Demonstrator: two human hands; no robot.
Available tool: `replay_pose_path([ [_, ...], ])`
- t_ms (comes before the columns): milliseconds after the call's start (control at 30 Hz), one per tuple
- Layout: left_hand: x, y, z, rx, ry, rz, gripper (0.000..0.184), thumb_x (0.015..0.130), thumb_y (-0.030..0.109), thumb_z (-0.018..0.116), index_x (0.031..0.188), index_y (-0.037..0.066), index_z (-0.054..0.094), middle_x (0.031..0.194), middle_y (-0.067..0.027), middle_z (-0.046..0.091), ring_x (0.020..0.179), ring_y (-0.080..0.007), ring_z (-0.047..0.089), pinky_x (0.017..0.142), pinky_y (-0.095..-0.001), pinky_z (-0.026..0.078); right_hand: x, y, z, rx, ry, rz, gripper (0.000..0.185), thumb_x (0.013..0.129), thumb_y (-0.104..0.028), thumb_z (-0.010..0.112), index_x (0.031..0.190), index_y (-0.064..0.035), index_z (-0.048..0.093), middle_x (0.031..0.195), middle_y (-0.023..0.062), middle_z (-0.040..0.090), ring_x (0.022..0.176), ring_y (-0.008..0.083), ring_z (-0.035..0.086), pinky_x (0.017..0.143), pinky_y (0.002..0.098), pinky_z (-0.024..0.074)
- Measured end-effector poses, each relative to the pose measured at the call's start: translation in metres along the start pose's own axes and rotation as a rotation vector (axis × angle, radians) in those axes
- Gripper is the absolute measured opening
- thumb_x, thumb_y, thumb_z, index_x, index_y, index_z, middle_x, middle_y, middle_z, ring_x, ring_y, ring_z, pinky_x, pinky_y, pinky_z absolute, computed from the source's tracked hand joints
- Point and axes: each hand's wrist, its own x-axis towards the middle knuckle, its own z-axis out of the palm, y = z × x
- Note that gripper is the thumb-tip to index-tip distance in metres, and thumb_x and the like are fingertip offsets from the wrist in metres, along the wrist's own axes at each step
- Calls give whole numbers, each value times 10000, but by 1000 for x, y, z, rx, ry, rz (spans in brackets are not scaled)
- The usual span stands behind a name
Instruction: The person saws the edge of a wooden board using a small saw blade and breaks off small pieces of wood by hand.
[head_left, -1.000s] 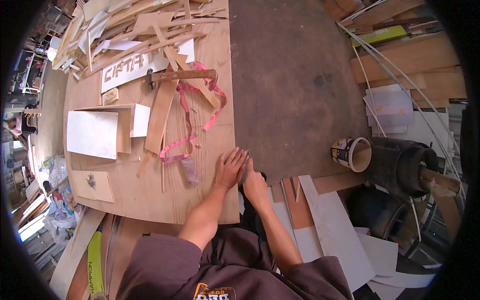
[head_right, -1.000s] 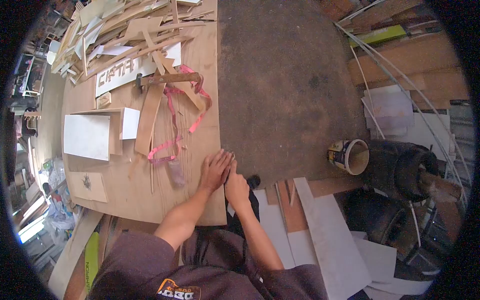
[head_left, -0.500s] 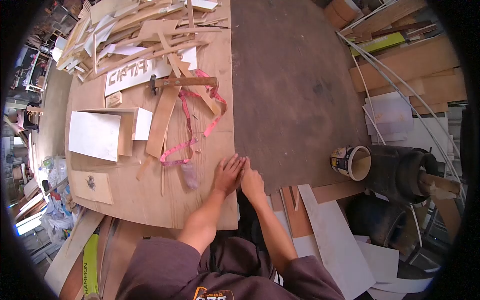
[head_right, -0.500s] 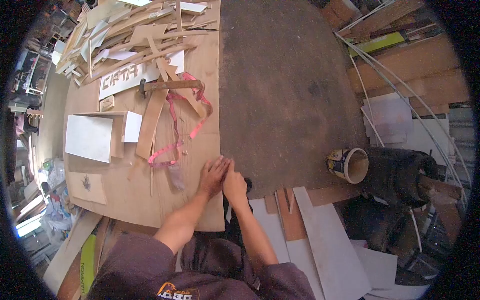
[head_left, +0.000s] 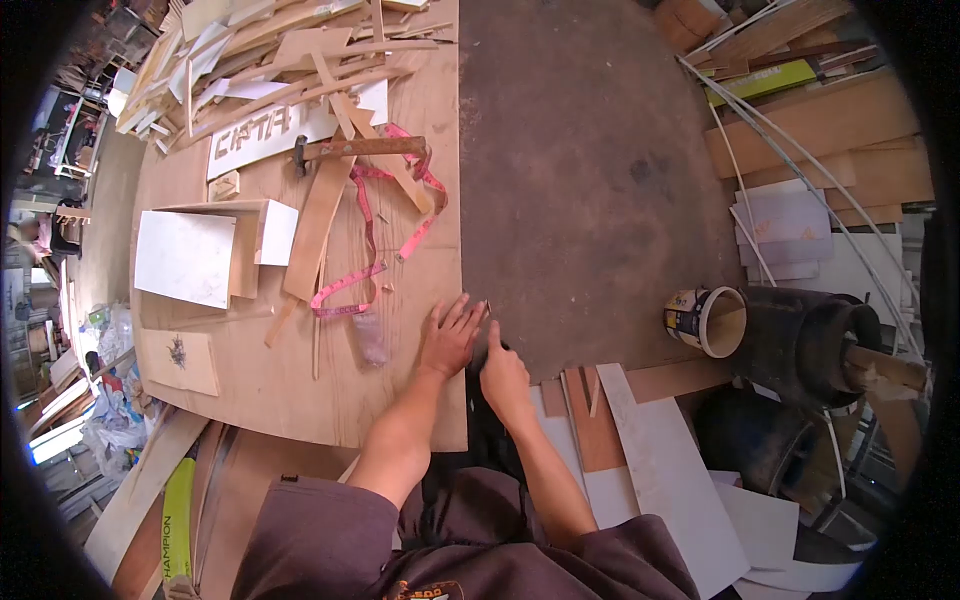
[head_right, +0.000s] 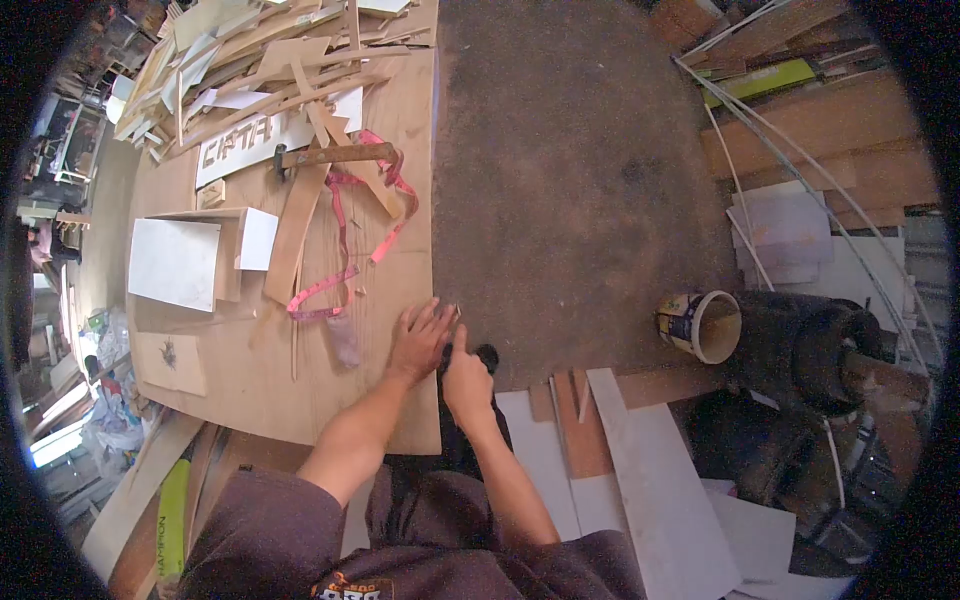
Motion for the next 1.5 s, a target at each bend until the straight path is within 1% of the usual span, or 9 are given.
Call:
replay_pose_path([
  [133,-2,1,-3,35,-47,19,497,967,255,482,1442,111,449,1406,5,534,1430,-171,324,1167,-513,190,38,-4,14,29,169,-143,567,911,-69,473,1455,9,334,873,304,669,832,467,669,724,539,533],
  [333,2,3,2,14,-40,-9,512,967,265,479,1456,120,430,1388,6,543,1439,-158,304,1164,-508,188,-8,-7,-6,-6,-68,71,561,884,-29,472,1434,-23,368,929,329,650,903,495,639,759,573,510],
  [500,-1,1,-3,120,-119,16,500,984,275,450,1462,129,423,1372,3,553,1433,-158,314,1166,-498,179,47,8,36,40,199,-100,649,876,-77,527,1486,-26,313,819,303,667,741,439,682,650,529,544],
  [600,-1,-1,6,57,29,37,507,970,278,473,1453,126,437,1355,6,564,1428,-160,325,1162,-506,188,-13,10,25,-26,67,9,629,892,-89,505,1486,-29,308,838,300,669,749,430,686,653,525,543],
  [633,1,0,4,21,14,13,510,959,277,490,1444,125,449,1352,8,566,1425,-161,332,1160,-511,193,-21,-4,11,74,23,91,641,840,13,517,1457,-1,342,885,334,646,859,501,632,741,575,496],
  [733,-4,1,2,16,-45,8,515,940,276,517,1429,123,467,1345,6,570,1420,-161,339,1155,-522,200,21,-5,26,89,202,-29,709,811,48,536,1483,-25,324,843,330,643,818,506,631,726,579,489],
  [833,-1,-5,4,56,-7,28,517,931,272,530,1423,122,472,1334,-7,577,1419,-165,340,1154,-526,202,50,1,34,-48,202,-70,684,858,-13,509,1504,-65,292,834,297,665,755,445,676,644,540,525],
  [1333,2,4,5,23,27,-12,523,935,224,520,1441,109,452,1262,-23,614,1415,-175,346,1157,-526,205,-33,-3,1,35,111,-72,609,886,-25,481,1470,-5,310,838,300,657,807,467,661,684,540,523],
  [1500,-3,1,5,45,-4,20,528,948,245,493,1457,117,431,1275,-20,609,1417,-178,344,1154,-534,208,29,-7,15,26,148,-51,717,792,62,517,1480,-48,344,882,339,640,819,508,629,728,583,478],
])
